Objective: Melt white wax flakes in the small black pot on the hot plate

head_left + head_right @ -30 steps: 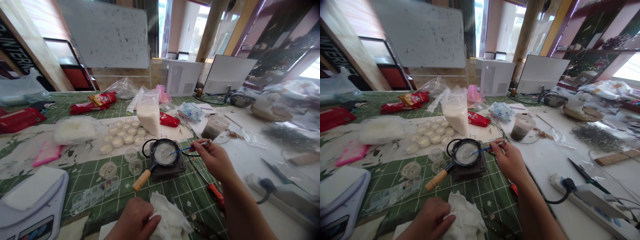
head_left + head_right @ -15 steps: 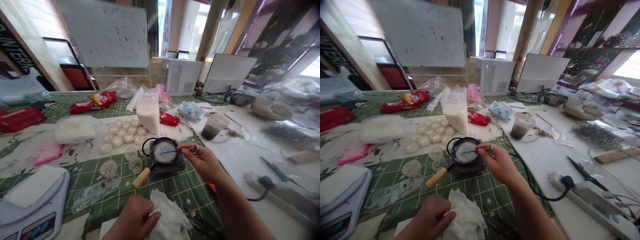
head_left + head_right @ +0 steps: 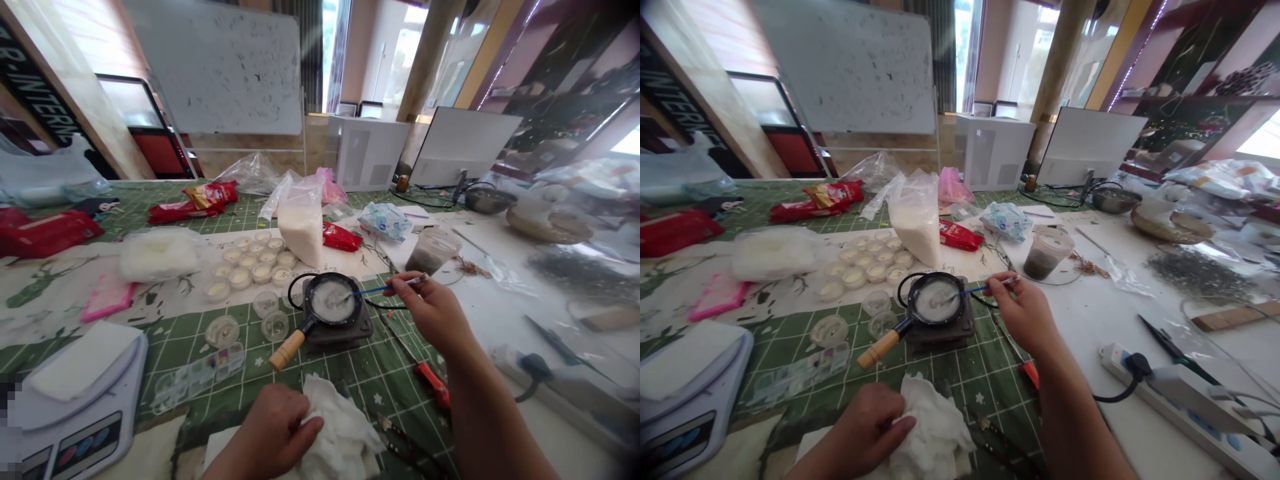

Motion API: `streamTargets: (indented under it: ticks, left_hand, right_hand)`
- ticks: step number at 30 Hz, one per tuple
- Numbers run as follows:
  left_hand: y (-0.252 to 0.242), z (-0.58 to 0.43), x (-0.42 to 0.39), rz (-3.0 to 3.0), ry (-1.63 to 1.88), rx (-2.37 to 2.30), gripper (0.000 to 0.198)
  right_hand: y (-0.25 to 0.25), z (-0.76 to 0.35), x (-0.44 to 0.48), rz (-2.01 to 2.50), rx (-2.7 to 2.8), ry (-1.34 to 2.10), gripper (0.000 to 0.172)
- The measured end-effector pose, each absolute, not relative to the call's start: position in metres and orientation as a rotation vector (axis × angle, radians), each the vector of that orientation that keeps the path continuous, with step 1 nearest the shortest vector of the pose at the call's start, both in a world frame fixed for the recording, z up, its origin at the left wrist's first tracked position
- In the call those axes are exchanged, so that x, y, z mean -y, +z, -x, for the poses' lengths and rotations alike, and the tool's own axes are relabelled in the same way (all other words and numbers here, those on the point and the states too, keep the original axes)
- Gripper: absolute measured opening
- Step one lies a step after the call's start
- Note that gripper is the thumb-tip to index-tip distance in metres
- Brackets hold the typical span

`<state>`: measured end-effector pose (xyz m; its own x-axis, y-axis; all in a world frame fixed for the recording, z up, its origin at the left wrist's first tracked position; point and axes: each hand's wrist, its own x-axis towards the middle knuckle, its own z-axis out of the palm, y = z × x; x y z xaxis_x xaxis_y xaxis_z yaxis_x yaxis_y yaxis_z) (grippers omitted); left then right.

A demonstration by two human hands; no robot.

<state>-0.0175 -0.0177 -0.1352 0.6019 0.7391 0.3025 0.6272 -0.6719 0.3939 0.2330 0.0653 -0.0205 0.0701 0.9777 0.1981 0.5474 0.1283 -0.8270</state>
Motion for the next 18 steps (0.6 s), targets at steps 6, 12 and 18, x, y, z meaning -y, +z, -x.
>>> streamTargets:
  ticks: [6, 12, 18]
  left_hand:
    - [-0.1382, 0.0185, 0.0180, -2.584, 0.644, -1.140, 0.033]
    - [-0.1359, 0.0177, 0.0170, -2.576, 0.642, -1.137, 0.033]
    - [-0.1315, 0.0173, 0.0168, -2.563, 0.664, -1.124, 0.033]
  right_hand:
    - [-0.0195, -0.2318, -0.0644, 1.413, 1.773, 0.825, 0.027]
    - [-0.0206, -0.2301, -0.0645, 1.523, 1.625, 0.636, 0.029]
    - [-0.0214, -0.2293, -0.0644, 1.451, 1.661, 0.773, 0.028]
